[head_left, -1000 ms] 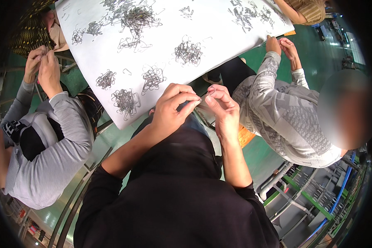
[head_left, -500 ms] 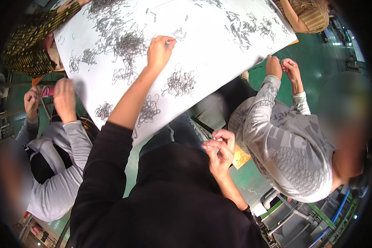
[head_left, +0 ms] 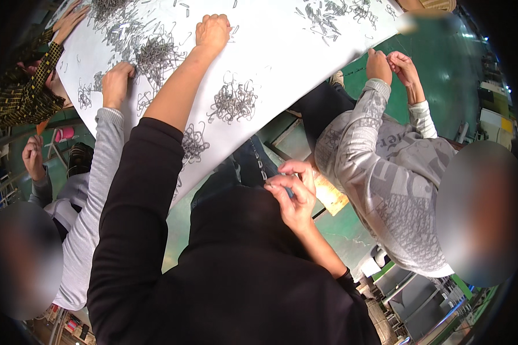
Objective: The person repeatedly picks up small metal paperclips from a large white sheet and links them together by hand. They occasionally place linked clips onto a nearby metal rack. The task is performed alongside other workers at the same table.
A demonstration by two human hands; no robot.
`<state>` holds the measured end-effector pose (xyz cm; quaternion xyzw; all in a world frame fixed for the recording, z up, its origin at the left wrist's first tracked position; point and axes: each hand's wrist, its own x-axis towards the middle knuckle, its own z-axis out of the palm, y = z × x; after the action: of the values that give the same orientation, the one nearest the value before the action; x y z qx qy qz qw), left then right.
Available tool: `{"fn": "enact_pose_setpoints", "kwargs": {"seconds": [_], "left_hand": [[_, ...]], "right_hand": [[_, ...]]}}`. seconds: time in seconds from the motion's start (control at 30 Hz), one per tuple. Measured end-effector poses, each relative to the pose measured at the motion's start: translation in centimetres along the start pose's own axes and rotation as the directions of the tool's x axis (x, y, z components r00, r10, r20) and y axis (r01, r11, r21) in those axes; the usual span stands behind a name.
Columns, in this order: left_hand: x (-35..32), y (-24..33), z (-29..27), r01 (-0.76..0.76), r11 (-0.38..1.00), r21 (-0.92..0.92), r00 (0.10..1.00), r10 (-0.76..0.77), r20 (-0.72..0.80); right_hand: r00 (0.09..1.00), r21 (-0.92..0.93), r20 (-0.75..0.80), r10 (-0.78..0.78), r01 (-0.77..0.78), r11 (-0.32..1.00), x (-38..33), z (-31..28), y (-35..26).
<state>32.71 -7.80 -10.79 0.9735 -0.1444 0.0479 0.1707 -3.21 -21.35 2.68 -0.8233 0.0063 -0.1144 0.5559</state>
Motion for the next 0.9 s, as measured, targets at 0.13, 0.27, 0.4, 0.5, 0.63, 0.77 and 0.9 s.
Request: {"fn": "enact_pose_setpoints", "kwargs": {"seconds": [0.13, 0.27, 0.4, 0.5, 0.63, 0.77, 0.9], "left_hand": [[-2.3, -0.8, -2.1, 0.007, 0.999, -0.033, 0.991, -0.011, -0.135], [-6.7, -1.4, -5.8, 0.156, 0.912, -0.38, 0.963, -0.226, -0.146], [-15.0, -0.7, -9.5, 0.231, 0.573, -0.786, 0.966, -0.233, 0.114], [-21.6, 1.4, -12.0, 0.411, 0.181, -0.894, 0.911, -0.13, 0.392], [-27.1, 4.2, -15.2, 0.448, 0.111, -0.887, 0.893, -0.106, 0.437], [-29.6, 6.0, -17.1, 0.435, 0.125, -0.892, 0.899, -0.126, 0.42], [-30.7, 6.7, -18.2, 0.384, 0.094, -0.918, 0.922, -0.099, 0.376]], "right_hand": [[0.999, 0.036, -0.015, 0.046, -0.045, 0.998, -0.8, 1.1, -0.1], [0.999, 0.033, -0.024, 0.03, -0.029, 0.999, -1.6, 2.2, -0.5], [0.999, 0.049, -0.04, 0.014, -0.012, 0.999, -2.1, 3.3, -0.9], [0.999, 0.027, -0.035, 0.02, -0.019, 0.999, -2.3, 4.1, -1.3], [0.999, 0.057, -0.03, 0.013, -0.011, 0.998, -2.7, 5.2, -1.7], [0.998, 0.07, -0.034, 0.045, -0.042, 0.997, -3.0, 6.1, -2.3], [0.999, 0.029, -0.046, 0.005, -0.003, 1.0, -2.8, 6.3, -2.6]]}}
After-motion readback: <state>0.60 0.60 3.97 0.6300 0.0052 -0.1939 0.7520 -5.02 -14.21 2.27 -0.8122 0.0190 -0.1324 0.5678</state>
